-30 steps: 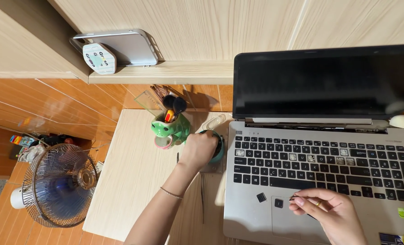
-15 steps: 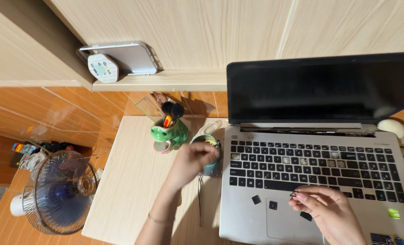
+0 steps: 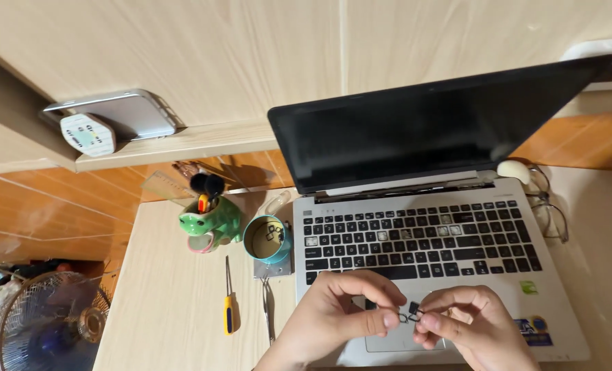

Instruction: Replacing or repairing keys and structural elements of a laptop keyboard.

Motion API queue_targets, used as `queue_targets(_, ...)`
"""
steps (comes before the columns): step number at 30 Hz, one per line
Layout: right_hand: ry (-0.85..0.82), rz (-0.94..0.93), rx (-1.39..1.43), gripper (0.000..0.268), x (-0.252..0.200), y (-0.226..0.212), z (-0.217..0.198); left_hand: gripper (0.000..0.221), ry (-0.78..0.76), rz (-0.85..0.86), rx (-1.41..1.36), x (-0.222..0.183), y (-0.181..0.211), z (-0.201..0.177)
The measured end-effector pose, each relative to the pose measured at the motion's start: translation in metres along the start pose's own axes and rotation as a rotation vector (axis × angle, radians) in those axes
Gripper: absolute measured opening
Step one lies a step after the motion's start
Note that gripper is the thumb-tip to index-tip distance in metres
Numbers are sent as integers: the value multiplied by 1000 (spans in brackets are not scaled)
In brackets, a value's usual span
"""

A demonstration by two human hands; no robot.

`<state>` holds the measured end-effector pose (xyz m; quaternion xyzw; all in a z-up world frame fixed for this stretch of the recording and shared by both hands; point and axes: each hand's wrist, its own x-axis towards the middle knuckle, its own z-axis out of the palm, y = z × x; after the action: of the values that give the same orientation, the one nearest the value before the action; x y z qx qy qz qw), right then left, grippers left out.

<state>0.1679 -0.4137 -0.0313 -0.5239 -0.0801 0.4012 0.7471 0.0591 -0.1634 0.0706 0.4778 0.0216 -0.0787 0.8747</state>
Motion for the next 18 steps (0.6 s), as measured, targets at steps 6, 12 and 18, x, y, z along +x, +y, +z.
queue_targets(6,-122,14,-37,11,-15,-9,-5,8,10,-52,135,-2,8,24)
queue_targets(12,-96,68,59,19,-25,-12,-6,6,11,-41,169,-6,-2,33)
queue_targets(18,-122,104,90,20,-30,-5,-8,6,36,-124,-42,-7,-11,34)
